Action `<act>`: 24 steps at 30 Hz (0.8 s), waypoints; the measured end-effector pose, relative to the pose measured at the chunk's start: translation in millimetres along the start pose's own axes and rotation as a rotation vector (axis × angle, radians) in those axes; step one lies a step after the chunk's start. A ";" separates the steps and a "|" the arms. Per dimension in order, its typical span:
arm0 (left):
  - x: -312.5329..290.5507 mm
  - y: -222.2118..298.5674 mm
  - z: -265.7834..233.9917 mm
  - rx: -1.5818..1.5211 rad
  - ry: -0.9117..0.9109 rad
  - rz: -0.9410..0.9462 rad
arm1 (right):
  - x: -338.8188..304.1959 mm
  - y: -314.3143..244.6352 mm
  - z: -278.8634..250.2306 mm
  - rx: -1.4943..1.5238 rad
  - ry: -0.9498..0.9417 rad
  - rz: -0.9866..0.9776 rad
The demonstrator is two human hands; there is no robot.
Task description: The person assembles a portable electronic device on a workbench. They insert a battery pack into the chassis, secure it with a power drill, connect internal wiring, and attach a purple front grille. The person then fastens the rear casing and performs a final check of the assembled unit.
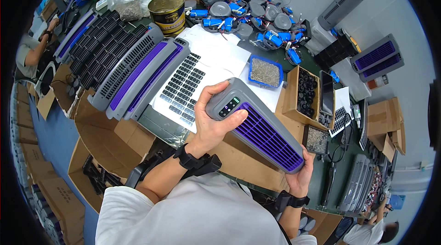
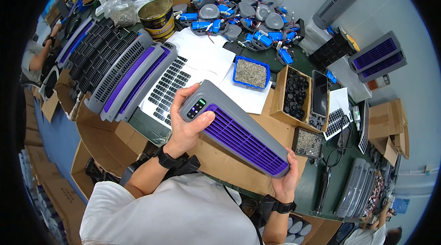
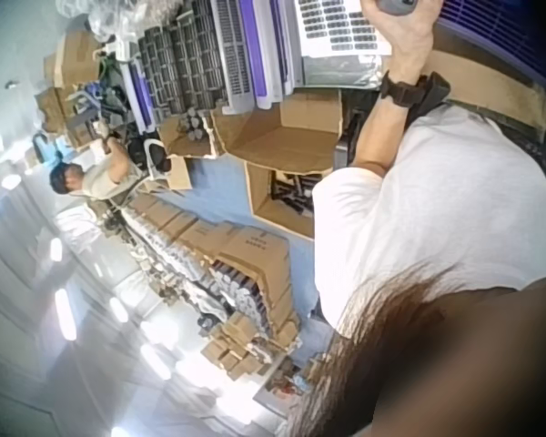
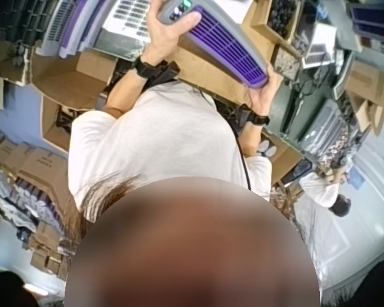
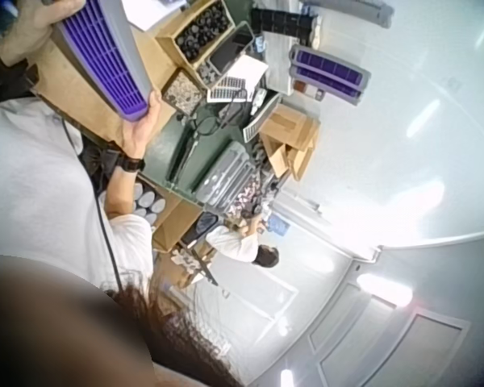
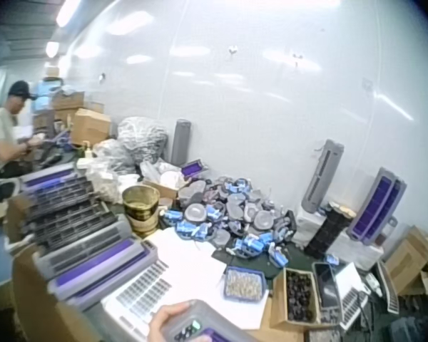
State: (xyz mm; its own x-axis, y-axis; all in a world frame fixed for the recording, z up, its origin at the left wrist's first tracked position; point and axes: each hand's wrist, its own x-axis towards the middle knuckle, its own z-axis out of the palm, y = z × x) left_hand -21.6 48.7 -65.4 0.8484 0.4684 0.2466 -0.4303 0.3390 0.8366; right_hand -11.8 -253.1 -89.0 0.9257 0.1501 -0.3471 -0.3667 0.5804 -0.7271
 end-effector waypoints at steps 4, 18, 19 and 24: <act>0.0 1.7 1.1 0.002 0.001 -0.005 | -2.0 -0.4 3.7 0.005 -0.008 -0.006; 1.7 3.6 2.5 0.036 -0.004 -0.009 | -5.4 -1.5 16.0 -0.029 0.052 -0.008; 1.5 3.3 2.3 0.034 -0.004 -0.007 | -4.9 -1.2 15.0 -0.028 0.051 -0.010; 2.2 1.4 2.4 0.025 -0.002 -0.005 | -3.9 -0.5 13.6 -0.042 0.053 -0.023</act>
State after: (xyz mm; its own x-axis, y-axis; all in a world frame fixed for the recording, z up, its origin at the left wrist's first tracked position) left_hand -19.5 48.3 -62.5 0.8514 0.4649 0.2430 -0.4177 0.3207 0.8501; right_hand -14.0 -243.1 -79.3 0.9280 0.0940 -0.3605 -0.3504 0.5490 -0.7589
